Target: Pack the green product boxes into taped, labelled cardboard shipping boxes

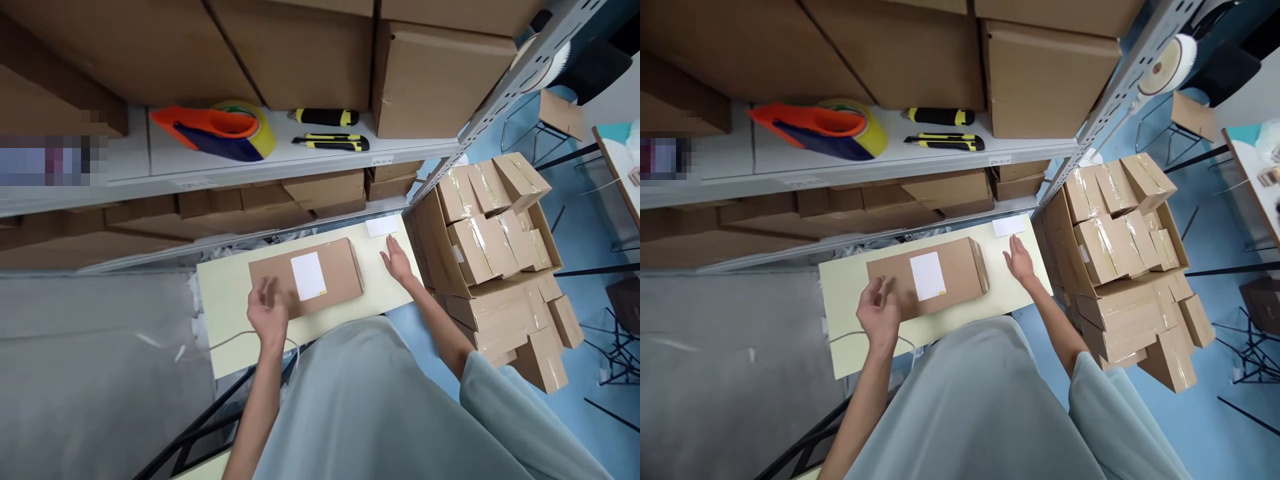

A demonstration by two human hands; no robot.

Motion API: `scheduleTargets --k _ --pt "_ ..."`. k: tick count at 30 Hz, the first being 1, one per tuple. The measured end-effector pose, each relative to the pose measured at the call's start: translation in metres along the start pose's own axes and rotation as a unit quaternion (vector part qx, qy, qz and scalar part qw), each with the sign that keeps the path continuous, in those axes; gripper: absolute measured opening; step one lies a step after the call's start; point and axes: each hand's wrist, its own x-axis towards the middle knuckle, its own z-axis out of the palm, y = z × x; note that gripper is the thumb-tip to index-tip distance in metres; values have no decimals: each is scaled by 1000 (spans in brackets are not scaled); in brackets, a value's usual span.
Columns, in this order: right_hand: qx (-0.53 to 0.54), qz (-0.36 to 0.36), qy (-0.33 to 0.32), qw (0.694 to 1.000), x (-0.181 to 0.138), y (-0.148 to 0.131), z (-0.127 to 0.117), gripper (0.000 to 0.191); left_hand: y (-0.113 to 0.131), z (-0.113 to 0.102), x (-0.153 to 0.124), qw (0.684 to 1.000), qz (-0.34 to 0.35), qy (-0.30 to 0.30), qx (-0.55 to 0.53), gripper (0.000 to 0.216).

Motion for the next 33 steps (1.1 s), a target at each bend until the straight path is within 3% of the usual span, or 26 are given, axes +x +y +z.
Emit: scheduleTargets --k 6,11,19,33 --pt "-181 -28 -88 979 91 47 -41 65 65 75 -5 994 48 -95 13 40" --pt "-215 -72 -133 965 121 64 -51 67 94 115 -21 986 73 -152 7 38" --pt "-270 -127 -170 939 122 76 -55 58 94 126 -33 985 49 -164 23 36" --pt "-297 -117 -187 929 119 73 -67 49 122 157 -28 979 66 -190 29 35"
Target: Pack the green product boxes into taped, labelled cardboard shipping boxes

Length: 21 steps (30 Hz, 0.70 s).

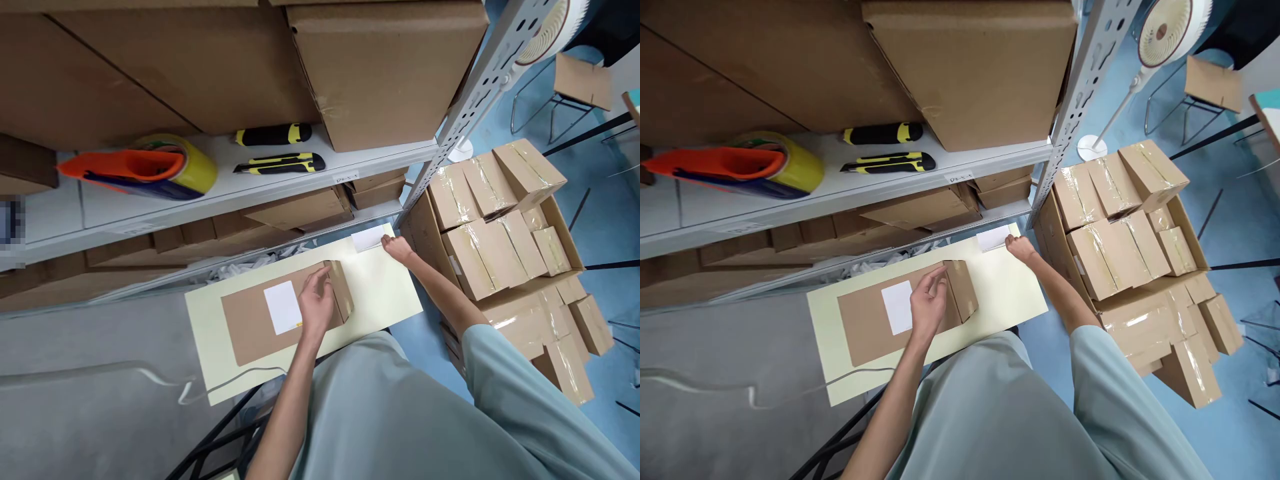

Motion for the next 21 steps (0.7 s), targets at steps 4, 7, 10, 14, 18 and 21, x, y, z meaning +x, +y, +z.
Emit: scheduleTargets --k 4,7,10,14,18,21 --pt "14 0 2 1000 -5 5 -7 46 13 8 9 999 33 -18 13 35" --pt "27 18 18 999 -10 5 -12 44 17 17 20 998 49 -41 18 36" --pt "46 59 48 996 -12 -1 -15 48 14 35 38 995 56 -77 8 38" --pt "164 79 158 971 -7 -27 -17 45 7 69 75 988 37 -147 -41 47" --pt "264 18 207 942 1 -64 -16 53 2 91 114 987 18 -152 -58 65" --pt "311 23 191 931 10 -84 -15 67 -1 90 133 989 22 -144 -9 66"
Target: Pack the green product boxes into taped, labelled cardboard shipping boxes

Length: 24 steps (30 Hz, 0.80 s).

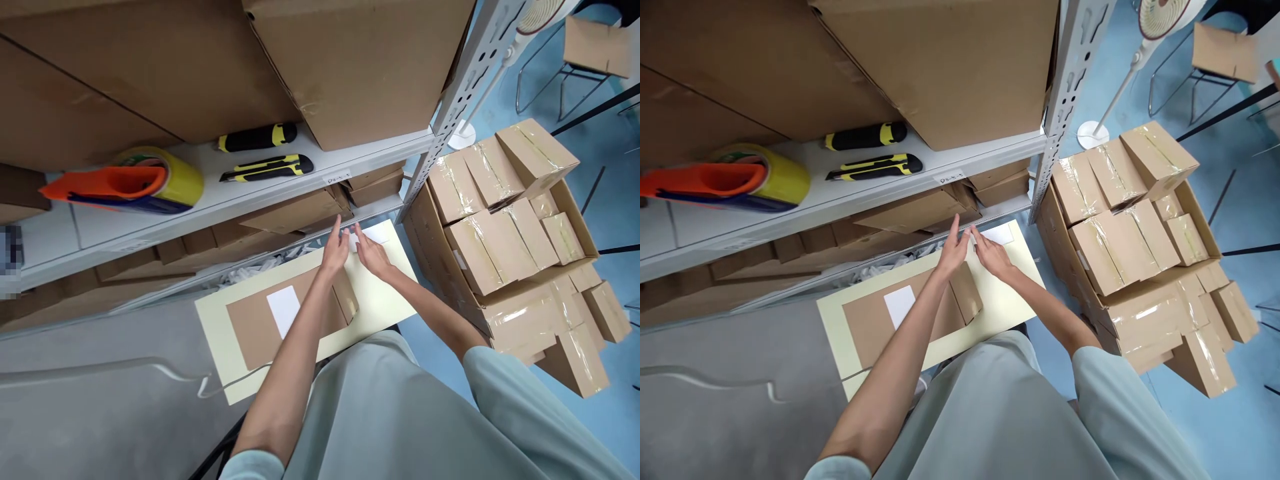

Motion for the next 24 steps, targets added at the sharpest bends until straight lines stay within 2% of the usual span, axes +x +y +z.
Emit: scheduleTargets --k 4,10,18,24 --pt "-2 87 -41 995 14 -2 10 71 -5 -12 4 985 -63 -48 152 49" --pt "-108 137 -138 975 36 8 20 82 -5 -17 -2 965 -118 -38 230 48" --pt "-119 150 -175 966 44 16 35 78 7 -23 -13 949 -122 -62 286 47" --pt "-117 169 -176 963 43 10 36 75 22 -31 -37 949 -88 -86 289 47"
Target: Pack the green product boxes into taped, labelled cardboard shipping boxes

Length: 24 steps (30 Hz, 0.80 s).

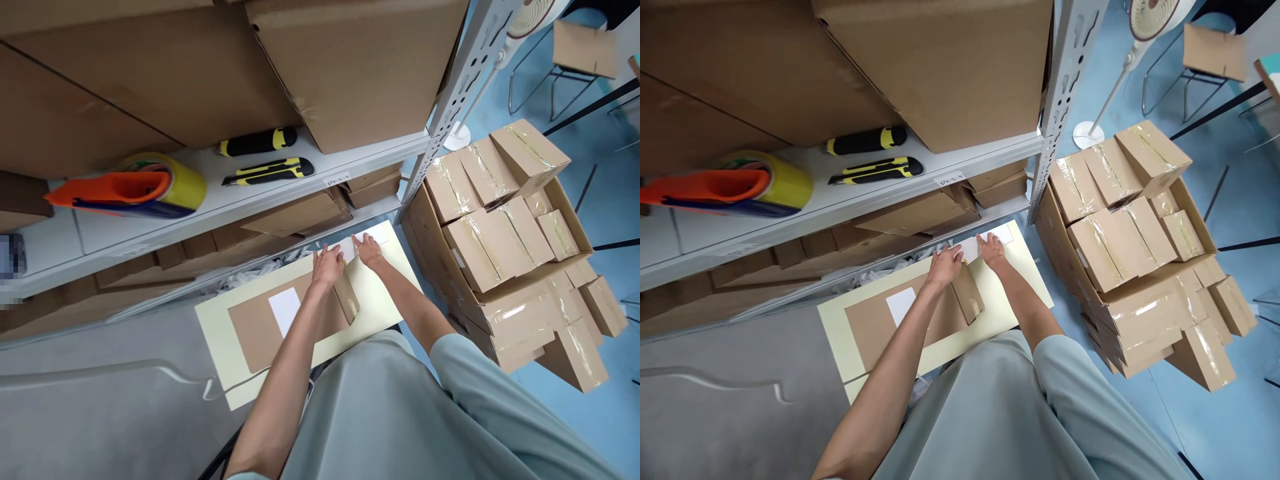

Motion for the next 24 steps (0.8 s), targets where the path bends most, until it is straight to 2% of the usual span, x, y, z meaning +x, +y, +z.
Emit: scheduleTargets --k 4,8,12,14,16,17,18,19,21,22,24 --pt "26 8 -4 1000 -8 -4 -7 73 -5 -13 -40 999 22 11 -37 48" --pt "80 17 7 997 -27 -15 -26 73 -28 -34 -101 974 26 75 -212 47" --pt "149 9 63 987 -85 -28 -38 59 -68 -50 -160 927 -43 131 -348 55" --pt "206 -35 73 975 -131 -33 -32 67 -89 -51 -179 908 -66 159 -381 60" --pt "439 -131 36 888 -179 -40 -19 75 -105 -49 -192 898 -70 135 -413 67" --pt "501 -163 4 850 -202 -44 -10 73 -110 -48 -198 894 -66 105 -431 73" --pt "534 -168 -15 828 -223 -49 -3 70 -113 -49 -203 889 -63 72 -447 80" --pt "551 -160 -33 818 -242 -54 4 69 -114 -51 -208 885 -58 41 -460 88" --pt "553 -122 -64 822 -272 -67 13 66 -115 -58 -218 882 -49 1 -470 100" --pt "545 -106 -77 828 -283 -75 15 65 -116 -63 -222 883 -42 -10 -468 99" --pt "517 -94 -91 846 -297 -93 14 64 -120 -75 -229 887 -24 -17 -462 85"
